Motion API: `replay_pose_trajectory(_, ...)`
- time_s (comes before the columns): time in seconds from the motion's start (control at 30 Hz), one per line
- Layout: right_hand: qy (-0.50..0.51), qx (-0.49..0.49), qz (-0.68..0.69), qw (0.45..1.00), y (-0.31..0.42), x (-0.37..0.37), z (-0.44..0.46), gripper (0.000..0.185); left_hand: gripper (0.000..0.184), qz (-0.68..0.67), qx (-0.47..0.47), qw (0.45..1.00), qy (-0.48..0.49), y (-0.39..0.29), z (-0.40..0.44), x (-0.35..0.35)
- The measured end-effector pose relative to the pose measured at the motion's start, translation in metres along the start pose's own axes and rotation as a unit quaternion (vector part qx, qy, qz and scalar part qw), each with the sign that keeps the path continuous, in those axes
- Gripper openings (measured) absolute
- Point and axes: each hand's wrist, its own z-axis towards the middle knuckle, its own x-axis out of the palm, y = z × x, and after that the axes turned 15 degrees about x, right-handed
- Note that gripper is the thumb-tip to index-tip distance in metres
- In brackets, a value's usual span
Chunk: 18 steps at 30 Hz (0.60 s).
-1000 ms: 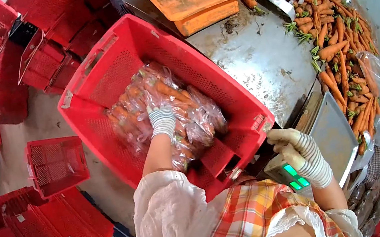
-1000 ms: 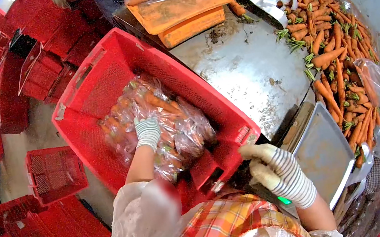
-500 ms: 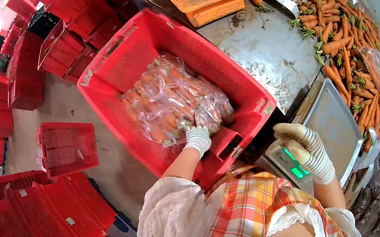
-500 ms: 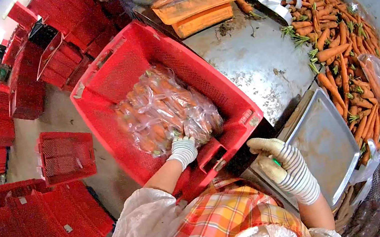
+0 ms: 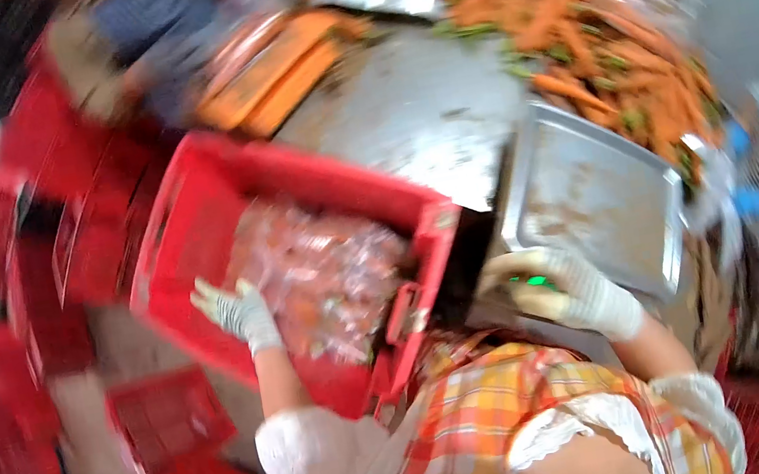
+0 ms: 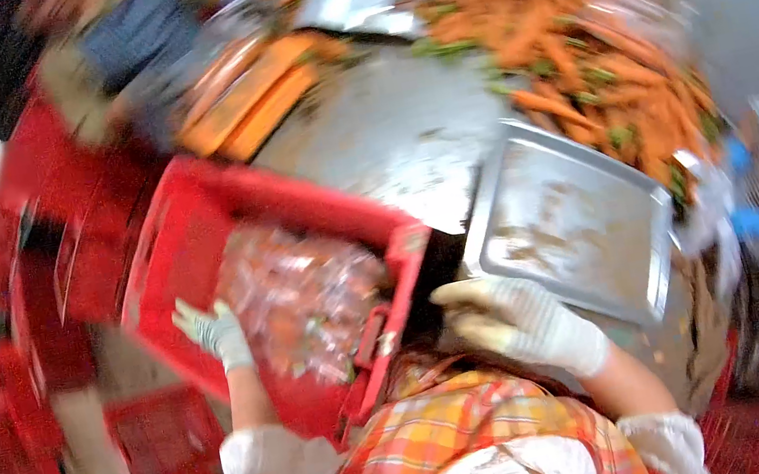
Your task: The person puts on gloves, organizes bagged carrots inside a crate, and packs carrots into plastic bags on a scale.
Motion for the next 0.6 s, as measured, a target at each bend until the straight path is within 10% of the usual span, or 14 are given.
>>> replay_pose_trajectory(0.2,-0.153,0.015,-0.105,0.983,-0.036,-0.072,-0.052,0.038,0.061,-0.473,0.094,0.873,0.075,-0.146,0.016,0.058)
replay_pose_trajectory(0.33,-0.579,0.093,-0.181,0.790,-0.131,-0.168,-0.092,0.054,0.058,-0.339,0.384,0.855,0.081,-0.273,0.021,0.003)
replay_pose_trajectory(0.47,-0.750,0.290,-0.186,0.564,-0.228,-0.253,-0.139,0.065,0.055,-0.300,0.556,0.770,0.091,-0.365,0.020,-0.015)
replay_pose_trajectory(0.6,-0.759,0.351,-0.223,0.501,-0.284,-0.286,-0.141,0.064,0.049,-0.313,0.633,0.697,0.123,-0.438,-0.001,-0.024)
